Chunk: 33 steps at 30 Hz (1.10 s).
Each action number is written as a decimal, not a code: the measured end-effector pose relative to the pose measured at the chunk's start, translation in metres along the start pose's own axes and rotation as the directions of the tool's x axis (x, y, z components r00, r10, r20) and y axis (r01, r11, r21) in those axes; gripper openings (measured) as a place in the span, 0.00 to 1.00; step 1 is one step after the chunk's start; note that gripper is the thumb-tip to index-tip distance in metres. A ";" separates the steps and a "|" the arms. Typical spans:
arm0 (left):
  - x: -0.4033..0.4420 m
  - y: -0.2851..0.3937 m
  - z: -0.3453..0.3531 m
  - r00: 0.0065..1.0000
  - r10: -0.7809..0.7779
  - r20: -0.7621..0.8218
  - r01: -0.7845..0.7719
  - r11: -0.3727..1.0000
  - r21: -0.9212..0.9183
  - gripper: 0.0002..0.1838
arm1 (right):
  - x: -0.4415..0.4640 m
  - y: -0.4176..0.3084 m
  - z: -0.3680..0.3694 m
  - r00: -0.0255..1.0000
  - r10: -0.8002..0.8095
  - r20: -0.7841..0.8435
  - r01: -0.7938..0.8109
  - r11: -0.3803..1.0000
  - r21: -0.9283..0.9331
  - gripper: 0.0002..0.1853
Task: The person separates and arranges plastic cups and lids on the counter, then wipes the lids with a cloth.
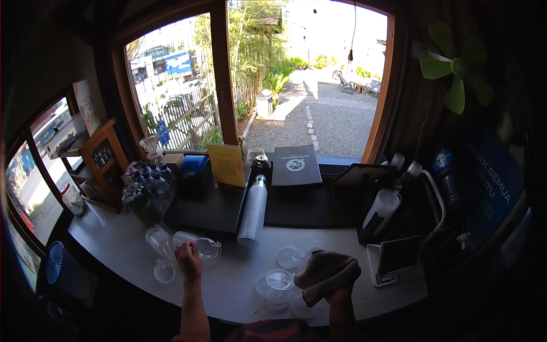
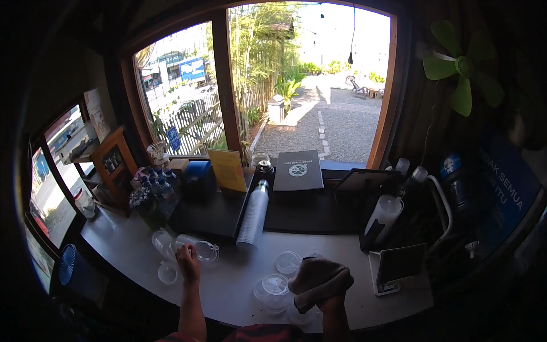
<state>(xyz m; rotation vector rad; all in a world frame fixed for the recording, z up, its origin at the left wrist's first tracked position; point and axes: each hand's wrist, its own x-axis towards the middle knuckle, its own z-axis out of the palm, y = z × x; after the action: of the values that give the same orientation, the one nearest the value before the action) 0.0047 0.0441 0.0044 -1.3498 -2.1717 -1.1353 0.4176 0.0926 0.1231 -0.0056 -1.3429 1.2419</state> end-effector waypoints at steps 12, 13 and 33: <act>-0.019 0.082 -0.023 1.000 -0.016 -0.008 0.009 0.855 -0.519 0.07 | -0.033 0.035 0.005 0.867 0.474 -0.155 -0.468 0.880 0.075 0.20; -0.027 0.102 -0.026 0.998 -0.020 0.068 0.055 0.813 -0.580 0.09 | -0.039 0.042 0.008 0.827 0.535 -0.172 -0.535 0.843 0.053 0.21; -0.085 0.216 -0.024 0.637 0.309 0.706 0.732 0.046 -0.680 0.45 | -0.090 0.084 0.037 0.913 0.404 0.056 -0.259 0.681 -0.685 0.44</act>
<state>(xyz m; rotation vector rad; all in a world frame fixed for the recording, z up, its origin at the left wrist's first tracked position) 0.2304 0.0246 0.0616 -2.2983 -1.8715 -3.2250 0.3589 0.0457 0.0189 -0.6841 -1.9822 0.9994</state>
